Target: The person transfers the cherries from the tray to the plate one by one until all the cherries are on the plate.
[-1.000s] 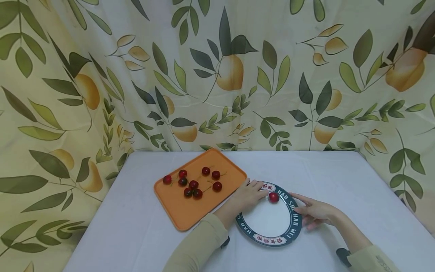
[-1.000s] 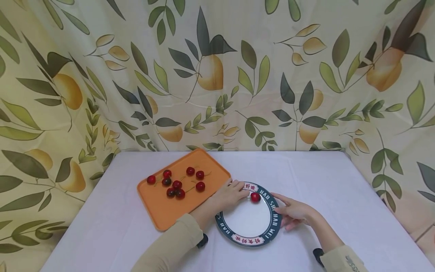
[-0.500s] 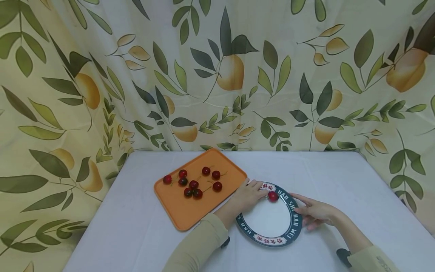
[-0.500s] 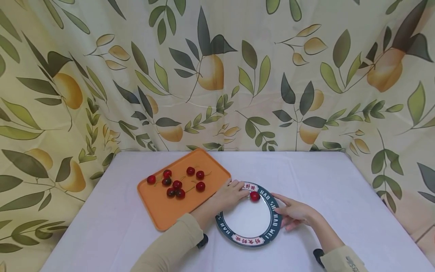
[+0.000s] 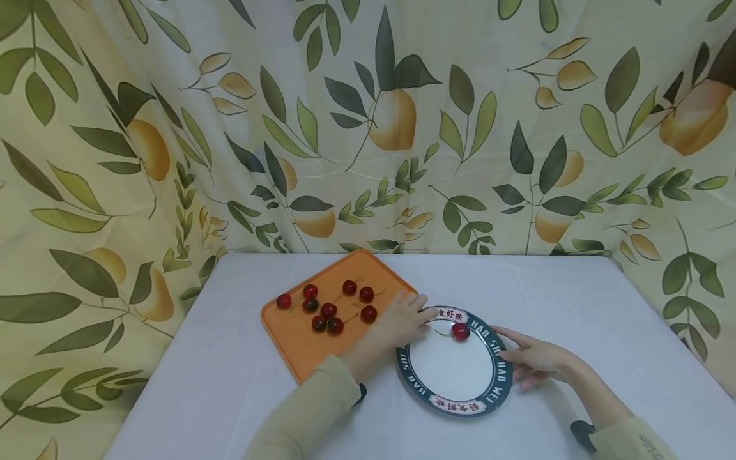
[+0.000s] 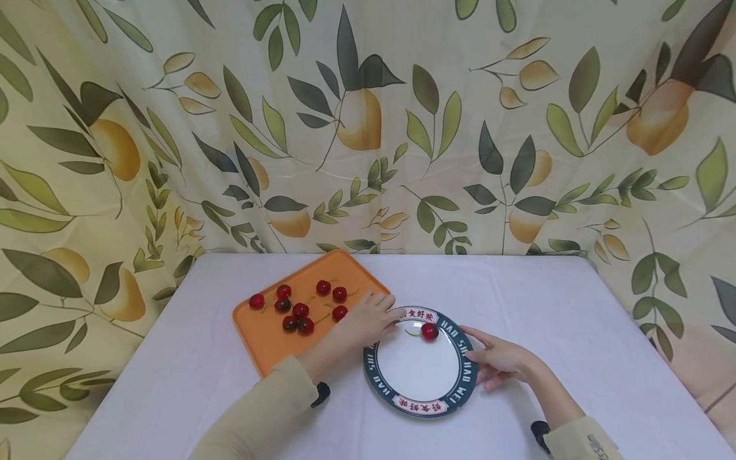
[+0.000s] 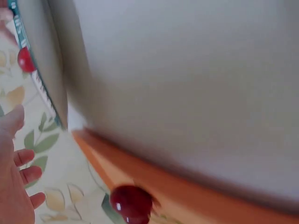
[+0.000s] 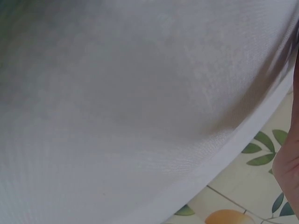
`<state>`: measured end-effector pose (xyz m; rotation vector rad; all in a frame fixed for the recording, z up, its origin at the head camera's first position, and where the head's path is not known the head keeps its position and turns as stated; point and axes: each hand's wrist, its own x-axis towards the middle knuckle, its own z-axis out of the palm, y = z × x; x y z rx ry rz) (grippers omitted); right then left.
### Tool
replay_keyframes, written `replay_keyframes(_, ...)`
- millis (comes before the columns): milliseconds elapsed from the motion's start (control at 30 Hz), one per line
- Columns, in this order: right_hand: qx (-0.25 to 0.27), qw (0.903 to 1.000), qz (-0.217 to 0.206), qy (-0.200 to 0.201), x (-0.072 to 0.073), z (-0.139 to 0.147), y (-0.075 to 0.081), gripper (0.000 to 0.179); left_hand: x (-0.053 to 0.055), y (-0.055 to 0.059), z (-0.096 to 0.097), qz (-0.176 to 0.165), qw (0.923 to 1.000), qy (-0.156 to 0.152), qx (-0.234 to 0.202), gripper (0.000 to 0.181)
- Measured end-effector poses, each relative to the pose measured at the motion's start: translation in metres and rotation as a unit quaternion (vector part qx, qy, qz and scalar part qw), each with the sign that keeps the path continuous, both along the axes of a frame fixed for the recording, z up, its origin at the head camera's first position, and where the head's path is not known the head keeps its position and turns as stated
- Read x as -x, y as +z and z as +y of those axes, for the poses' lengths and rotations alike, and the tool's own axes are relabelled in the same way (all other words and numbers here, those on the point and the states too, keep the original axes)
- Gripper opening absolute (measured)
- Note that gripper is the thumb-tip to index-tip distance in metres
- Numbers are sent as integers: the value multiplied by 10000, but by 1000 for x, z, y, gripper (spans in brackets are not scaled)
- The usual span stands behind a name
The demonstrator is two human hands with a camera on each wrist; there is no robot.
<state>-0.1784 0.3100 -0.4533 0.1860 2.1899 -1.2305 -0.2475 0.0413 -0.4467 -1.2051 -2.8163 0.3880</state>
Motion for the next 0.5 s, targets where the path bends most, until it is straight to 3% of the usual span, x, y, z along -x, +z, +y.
replay_keyframes(500,-12,10000,-24,-19,0,-1,2,69,8,16,-91,263,9962,688,-460,37)
